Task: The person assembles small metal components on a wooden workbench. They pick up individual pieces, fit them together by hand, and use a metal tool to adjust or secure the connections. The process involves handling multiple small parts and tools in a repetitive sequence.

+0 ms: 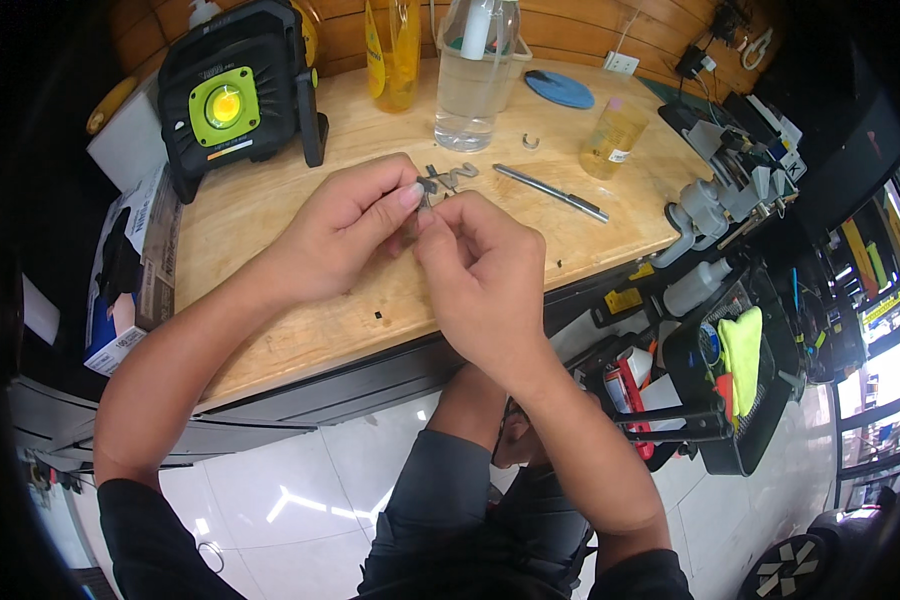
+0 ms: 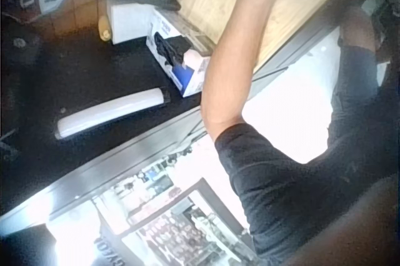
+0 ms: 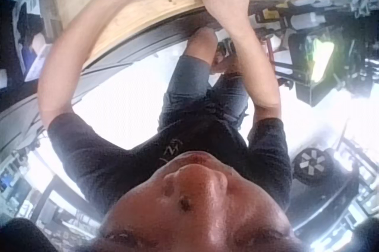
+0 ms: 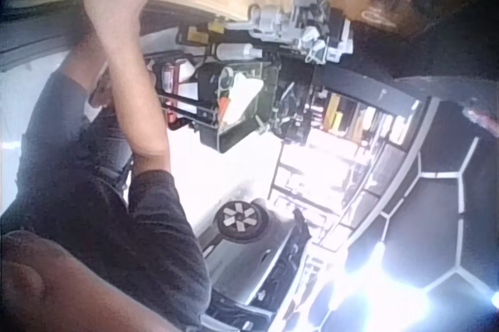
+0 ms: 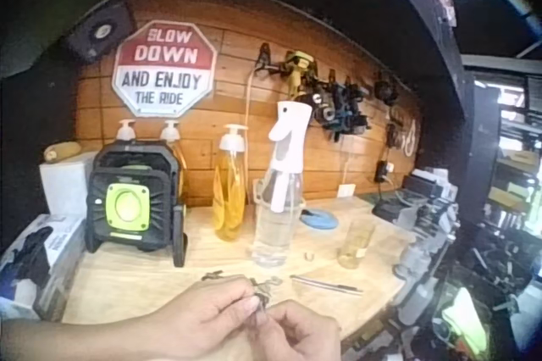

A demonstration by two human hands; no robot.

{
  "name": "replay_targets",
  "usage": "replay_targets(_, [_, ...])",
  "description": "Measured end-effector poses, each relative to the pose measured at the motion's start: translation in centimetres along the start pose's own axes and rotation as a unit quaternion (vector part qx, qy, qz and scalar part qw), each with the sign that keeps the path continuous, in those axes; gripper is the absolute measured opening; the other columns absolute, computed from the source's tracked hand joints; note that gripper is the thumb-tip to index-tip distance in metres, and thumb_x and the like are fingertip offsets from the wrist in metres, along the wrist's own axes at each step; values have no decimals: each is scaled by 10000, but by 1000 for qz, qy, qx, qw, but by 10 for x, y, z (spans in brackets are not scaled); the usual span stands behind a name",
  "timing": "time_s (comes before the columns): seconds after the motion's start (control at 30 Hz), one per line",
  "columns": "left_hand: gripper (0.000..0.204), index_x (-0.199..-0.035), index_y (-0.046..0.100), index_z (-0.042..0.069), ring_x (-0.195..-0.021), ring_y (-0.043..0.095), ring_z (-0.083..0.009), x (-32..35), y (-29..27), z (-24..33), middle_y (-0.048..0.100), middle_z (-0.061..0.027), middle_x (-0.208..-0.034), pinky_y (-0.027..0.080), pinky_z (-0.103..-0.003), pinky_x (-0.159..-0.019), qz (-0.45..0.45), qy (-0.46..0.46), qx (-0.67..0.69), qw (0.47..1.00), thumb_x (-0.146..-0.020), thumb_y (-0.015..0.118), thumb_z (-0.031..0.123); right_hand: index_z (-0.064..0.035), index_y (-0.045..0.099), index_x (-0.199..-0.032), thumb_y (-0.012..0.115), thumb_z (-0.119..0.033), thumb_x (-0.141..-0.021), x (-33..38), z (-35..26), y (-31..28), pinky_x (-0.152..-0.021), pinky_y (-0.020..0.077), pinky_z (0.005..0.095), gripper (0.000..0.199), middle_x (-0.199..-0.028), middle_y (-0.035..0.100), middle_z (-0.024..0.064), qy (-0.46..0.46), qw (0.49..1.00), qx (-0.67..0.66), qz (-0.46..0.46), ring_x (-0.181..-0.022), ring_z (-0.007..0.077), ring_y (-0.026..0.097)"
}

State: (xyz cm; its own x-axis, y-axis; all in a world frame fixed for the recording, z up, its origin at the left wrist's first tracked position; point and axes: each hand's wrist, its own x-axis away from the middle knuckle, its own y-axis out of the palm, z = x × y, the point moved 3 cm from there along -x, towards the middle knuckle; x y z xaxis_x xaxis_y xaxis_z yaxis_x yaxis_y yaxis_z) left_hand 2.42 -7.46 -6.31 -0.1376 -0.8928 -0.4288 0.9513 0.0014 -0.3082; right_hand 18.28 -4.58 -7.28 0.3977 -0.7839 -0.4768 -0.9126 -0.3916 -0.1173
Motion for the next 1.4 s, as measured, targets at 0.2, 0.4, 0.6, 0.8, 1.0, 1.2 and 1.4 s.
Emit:
replay_targets(0.2, [193,-910,513,-9,-757,456,-161,-1,-3,12,486,-77,-835,407,-297,-682,21,125,-155,980,-1046,489,127,20,637,-809,659,-85,-940,-1,-3,5,-484,341,229,169,-583,513,-41,-34,999,11,-22,-550,11,425])
replay_targets(0.4, [91,-891,511,-14,-700,455,-212,1,-3,24,470,-107,-815,394,-319,-624,42,148,-197,968,-967,535,29,25,607,-769,635,-65,-921,-3,-8,1,-486,333,233,179,-581,495,-38,-21,999,13,-29,-558,14,424])
replay_targets(0.6, [70,-867,517,-11,-637,492,-235,2,-3,23,483,-117,-785,399,-328,-554,66,165,-246,953,-890,584,-16,37,612,-773,604,-62,-937,-5,-9,-1,-527,379,230,191,-645,562,-8,16,998,-21,-54,-605,23,478])
replay_targets(0.8, [84,-842,550,-7,-595,541,-250,2,-4,22,524,-114,-766,431,-353,-534,62,162,-297,939,-860,631,7,32,631,-800,608,-82,-975,-8,-18,-3,-591,439,230,210,-712,627,15,87,993,-18,-82,-662,38,542])
replay_targets(1.0, [96,-804,577,1,-618,572,-288,3,-1,20,555,-123,-743,458,-387,-555,57,175,-319,930,-833,660,39,26,644,-799,640,-162,-1006,-17,-14,-6,-577,439,233,280,-689,627,9,64,995,13,-76,-634,52,551])
replay_targets(1.2, [104,-785,581,5,-639,589,-308,3,-1,19,576,-131,-743,472,-399,-571,67,166,-345,921,-813,670,53,22,640,-752,633,-152,-984,-19,-15,-7,-541,433,233,290,-640,627,19,106,992,53,-50,-577,59,566])
replay_targets(1.4, [122,-789,588,30,-650,611,-321,4,-2,22,587,-110,-772,489,-416,-566,90,186,-409,889,-801,695,86,12,626,-728,612,-114,-962,-21,-9,-1,-445,412,236,266,-649,631,62,88,996,-17,-24,-485,88,547])
